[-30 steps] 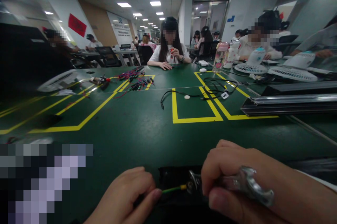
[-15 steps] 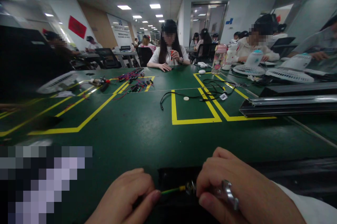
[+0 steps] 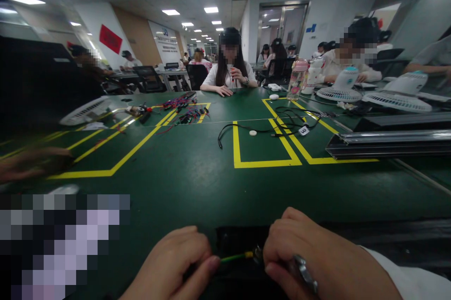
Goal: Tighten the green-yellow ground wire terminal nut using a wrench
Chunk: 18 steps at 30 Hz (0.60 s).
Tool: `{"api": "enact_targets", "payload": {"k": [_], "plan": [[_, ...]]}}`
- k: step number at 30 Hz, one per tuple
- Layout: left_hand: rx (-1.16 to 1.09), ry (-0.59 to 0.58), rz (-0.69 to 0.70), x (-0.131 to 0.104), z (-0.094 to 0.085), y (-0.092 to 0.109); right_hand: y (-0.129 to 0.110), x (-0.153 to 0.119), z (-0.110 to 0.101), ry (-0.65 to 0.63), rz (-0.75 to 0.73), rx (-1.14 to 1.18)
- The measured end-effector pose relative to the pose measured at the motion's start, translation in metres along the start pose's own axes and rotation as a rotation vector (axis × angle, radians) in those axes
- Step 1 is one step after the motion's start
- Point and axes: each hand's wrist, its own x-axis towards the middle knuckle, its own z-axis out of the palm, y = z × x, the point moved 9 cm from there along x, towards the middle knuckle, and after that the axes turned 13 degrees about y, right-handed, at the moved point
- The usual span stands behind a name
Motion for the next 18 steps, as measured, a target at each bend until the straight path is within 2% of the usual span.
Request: {"api": "enact_targets", "payload": {"k": [7,11,15,18], "plan": [[0.012,-0.026,-0.022,0.000,0.001,0.002,-0.029,0.021,-0.004,-0.247,-0.224,0.059],[0.012,-0.039,-0.036,0.002,0.002,-0.001,-0.032,0.026,-0.008,-0.286,-0.294,0.065],[0.011,-0.042,-0.040,0.002,0.002,0.000,-0.035,0.027,-0.002,-0.351,-0.319,0.033],[0.009,-0.038,-0.035,0.001,0.002,0.001,-0.041,0.033,-0.009,-0.240,-0.296,0.046]]}}
